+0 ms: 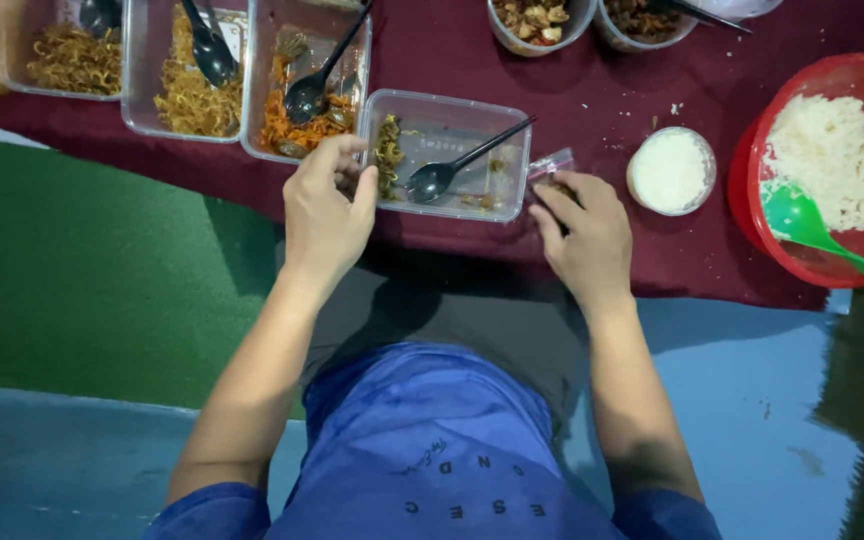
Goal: Packaging food ingredients into small bags and wrapping rice balls for boxed meals
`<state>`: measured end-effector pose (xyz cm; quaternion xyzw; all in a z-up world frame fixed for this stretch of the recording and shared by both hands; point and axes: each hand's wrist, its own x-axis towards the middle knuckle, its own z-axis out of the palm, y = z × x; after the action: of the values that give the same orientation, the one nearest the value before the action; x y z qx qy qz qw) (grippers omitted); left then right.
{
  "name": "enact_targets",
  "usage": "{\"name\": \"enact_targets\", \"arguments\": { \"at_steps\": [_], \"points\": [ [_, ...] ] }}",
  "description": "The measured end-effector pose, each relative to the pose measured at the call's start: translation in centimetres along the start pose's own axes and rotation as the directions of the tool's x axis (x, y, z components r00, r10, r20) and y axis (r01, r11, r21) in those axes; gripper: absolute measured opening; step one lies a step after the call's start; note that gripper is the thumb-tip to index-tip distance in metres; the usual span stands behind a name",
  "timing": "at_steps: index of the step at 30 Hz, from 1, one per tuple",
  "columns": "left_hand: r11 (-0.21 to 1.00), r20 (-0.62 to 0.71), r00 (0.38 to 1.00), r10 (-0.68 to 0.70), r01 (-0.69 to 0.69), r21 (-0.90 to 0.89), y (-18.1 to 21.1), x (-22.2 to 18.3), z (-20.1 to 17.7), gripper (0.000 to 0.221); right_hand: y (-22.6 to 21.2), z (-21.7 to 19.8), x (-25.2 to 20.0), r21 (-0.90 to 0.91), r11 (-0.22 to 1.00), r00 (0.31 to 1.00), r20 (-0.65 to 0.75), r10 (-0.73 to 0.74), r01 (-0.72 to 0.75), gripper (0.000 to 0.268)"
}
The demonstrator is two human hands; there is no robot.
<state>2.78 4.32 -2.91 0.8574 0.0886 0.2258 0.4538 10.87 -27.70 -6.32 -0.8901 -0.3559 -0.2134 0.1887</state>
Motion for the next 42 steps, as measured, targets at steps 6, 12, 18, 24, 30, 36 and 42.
{"name": "enact_targets", "arguments": {
  "at_steps": [6,12,18,24,30,36,42],
  "points": [
    [1.000,-0.011,1.000,0.019,-0.019,0.004,-0.3,-0.3,0.2,0.024,0.4,-0.6,-0.3,-0.128,0.978,0.985,-0.080,0.154,-0.163,0.015],
    [1.000,0.008,1.000,0.021,-0.021,0.016,0.6,-0.8,0.7,0.024,-1.4,-1.0,1.7,0.016,0.988,0.976,-0.154,0.156,-0.155,0.025],
    [0.999,0.002,0.999,0.052,-0.052,-0.011,0.8,-1.4,1.5,0.027,-3.2,-1.8,5.5,0.088,0.992,0.996,-0.015,-0.085,0.086,0.026],
    [0.999,0.023,1.000,-0.006,0.007,-0.031,0.7,-1.6,1.2,0.026,-2.6,-0.7,6.0,-0.092,0.993,0.971,0.233,-0.054,0.078,0.028],
    [0.996,0.037,0.998,-0.060,0.062,-0.068,0.3,-1.8,1.3,0.024,-1.4,-2.1,4.9,-0.063,0.994,0.967,0.245,-0.071,0.089,0.013],
    [0.991,0.119,0.988,-0.103,0.112,-0.074,1.6,-1.2,0.4,0.021,-3.9,-7.3,4.9,0.213,0.964,0.984,0.104,0.142,-0.162,0.015],
    [0.973,0.190,0.955,-0.228,0.228,0.018,1.1,0.1,0.5,0.038,-4.1,-6.8,3.2,0.350,0.875,0.942,0.161,0.296,-0.335,0.014]
  ]
}}
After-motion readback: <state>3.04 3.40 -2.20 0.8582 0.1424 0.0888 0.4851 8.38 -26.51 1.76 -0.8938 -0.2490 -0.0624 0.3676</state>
